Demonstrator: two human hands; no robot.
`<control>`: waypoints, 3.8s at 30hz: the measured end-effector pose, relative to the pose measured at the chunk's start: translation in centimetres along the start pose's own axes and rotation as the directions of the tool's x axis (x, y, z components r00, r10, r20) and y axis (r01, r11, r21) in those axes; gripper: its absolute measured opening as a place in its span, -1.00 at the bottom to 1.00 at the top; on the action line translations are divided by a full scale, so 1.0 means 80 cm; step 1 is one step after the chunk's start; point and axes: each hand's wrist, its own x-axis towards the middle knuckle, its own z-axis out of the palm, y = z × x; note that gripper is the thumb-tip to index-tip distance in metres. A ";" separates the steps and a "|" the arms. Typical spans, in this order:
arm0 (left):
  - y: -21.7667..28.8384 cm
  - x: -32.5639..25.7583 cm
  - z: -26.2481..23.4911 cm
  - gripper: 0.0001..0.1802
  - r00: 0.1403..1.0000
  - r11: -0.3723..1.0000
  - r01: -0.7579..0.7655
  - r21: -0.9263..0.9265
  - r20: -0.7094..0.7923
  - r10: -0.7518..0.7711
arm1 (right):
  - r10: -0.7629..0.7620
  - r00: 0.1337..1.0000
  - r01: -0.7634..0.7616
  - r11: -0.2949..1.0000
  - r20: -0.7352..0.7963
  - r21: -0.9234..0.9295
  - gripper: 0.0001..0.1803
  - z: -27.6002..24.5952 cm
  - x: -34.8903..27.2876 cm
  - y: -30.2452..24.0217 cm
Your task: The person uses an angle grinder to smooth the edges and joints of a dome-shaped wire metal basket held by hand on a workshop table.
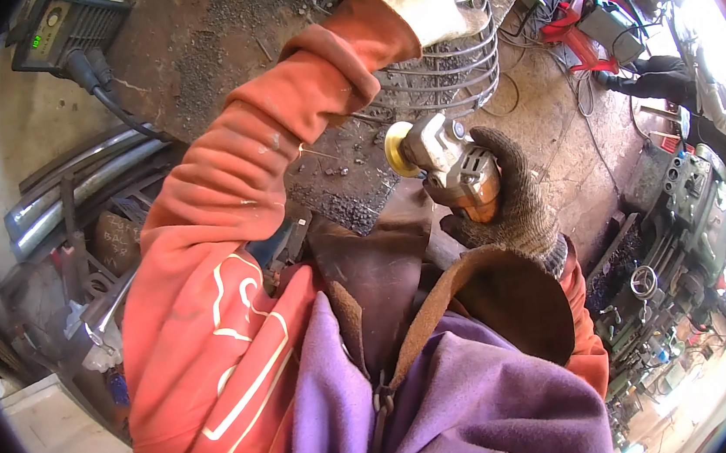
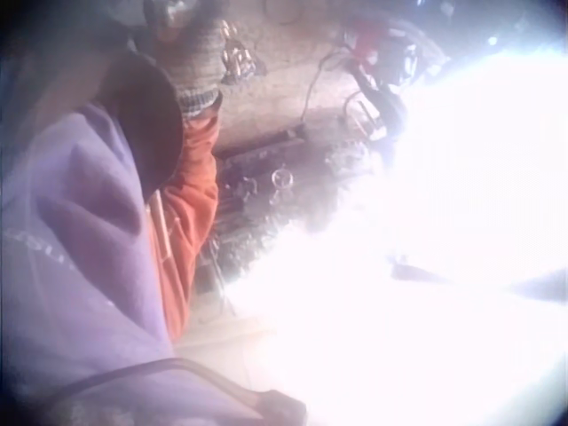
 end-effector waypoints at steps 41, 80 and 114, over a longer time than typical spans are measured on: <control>-0.080 0.077 0.026 0.20 0.759 0.958 0.204 -0.202 0.651 -0.025 | 0.235 0.950 -0.130 0.897 -0.205 0.423 0.06 0.010 -0.068 0.050; -0.148 -0.015 -0.055 -0.49 0.557 0.277 0.811 -0.516 0.533 -0.637 | 0.152 0.926 -0.036 0.947 -0.346 0.319 0.13 0.003 -0.056 0.094; -0.113 -0.019 -0.065 -0.43 0.482 0.159 0.823 -0.545 0.523 -0.703 | -0.005 0.964 0.050 0.985 -0.265 0.164 0.15 -0.014 -0.023 0.069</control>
